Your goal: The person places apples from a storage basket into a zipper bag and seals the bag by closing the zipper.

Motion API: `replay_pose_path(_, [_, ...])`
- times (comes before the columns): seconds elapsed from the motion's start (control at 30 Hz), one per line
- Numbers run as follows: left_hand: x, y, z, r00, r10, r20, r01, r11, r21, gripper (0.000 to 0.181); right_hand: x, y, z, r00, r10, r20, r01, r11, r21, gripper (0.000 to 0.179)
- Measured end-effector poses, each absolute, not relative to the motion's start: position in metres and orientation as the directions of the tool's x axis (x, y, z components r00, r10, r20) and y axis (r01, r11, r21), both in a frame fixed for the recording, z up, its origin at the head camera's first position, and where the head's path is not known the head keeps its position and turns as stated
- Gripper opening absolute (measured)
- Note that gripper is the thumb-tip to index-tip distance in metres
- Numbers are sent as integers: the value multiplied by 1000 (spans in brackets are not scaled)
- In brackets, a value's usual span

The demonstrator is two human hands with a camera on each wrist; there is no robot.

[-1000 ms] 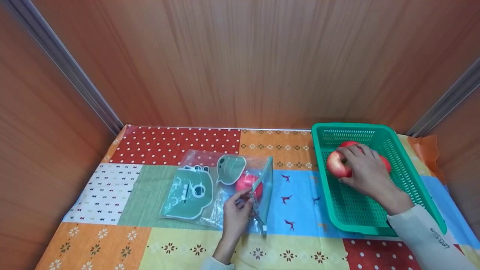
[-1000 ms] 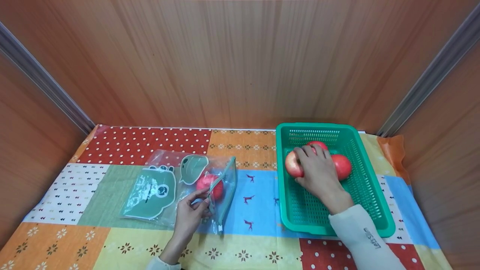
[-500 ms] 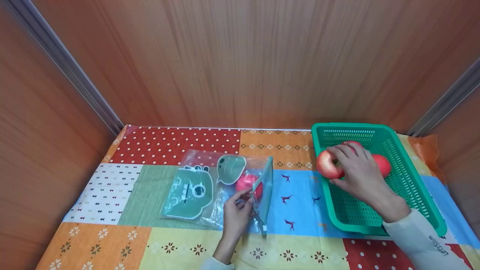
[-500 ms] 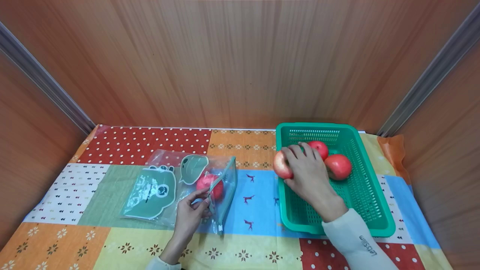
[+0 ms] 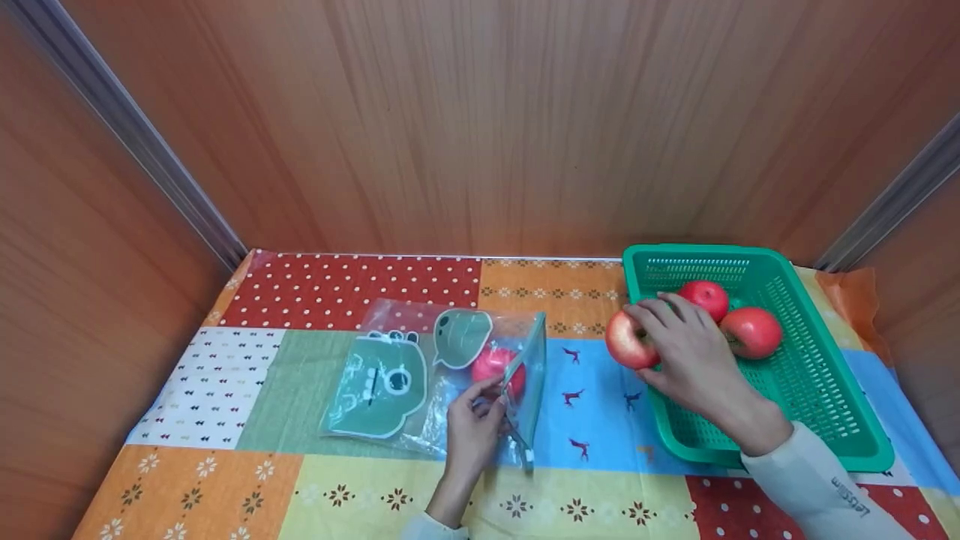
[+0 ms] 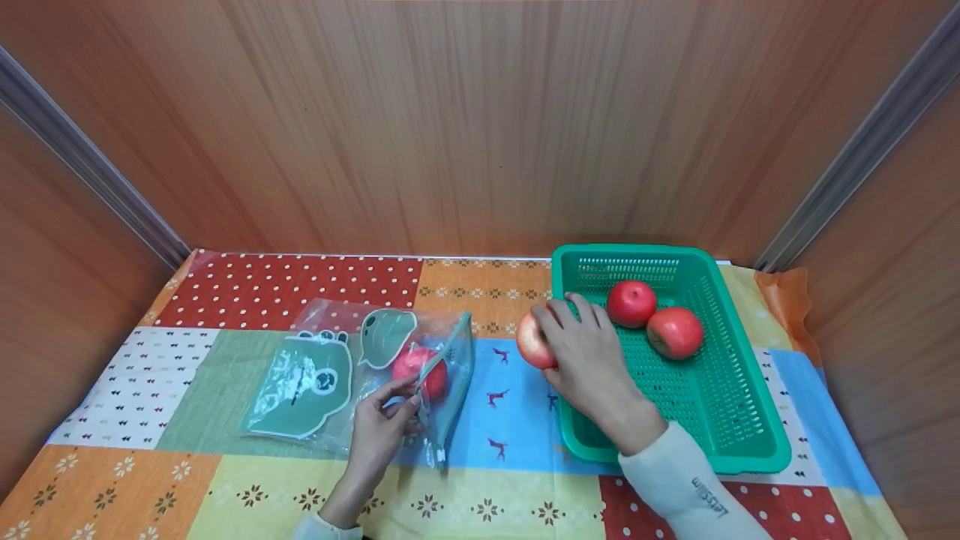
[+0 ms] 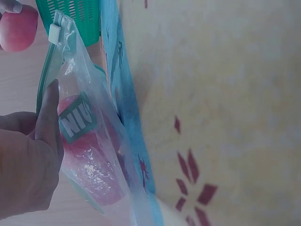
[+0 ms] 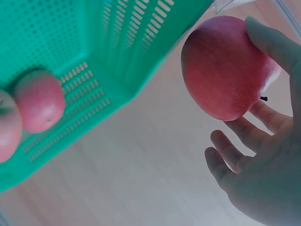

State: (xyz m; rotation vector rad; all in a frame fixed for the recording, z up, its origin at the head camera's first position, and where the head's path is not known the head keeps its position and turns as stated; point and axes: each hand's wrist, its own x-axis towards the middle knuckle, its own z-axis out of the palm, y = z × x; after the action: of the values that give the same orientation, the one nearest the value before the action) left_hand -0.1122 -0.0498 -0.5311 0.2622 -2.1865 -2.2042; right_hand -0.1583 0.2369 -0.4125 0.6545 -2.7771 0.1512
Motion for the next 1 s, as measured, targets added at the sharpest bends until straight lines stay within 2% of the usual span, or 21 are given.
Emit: replay_pose_path(1.0, [-111,-50,-530,-988,-130,-84,-84,-5,996,34,-135,174,-434,-872,-388,299,-427,901,-74,91])
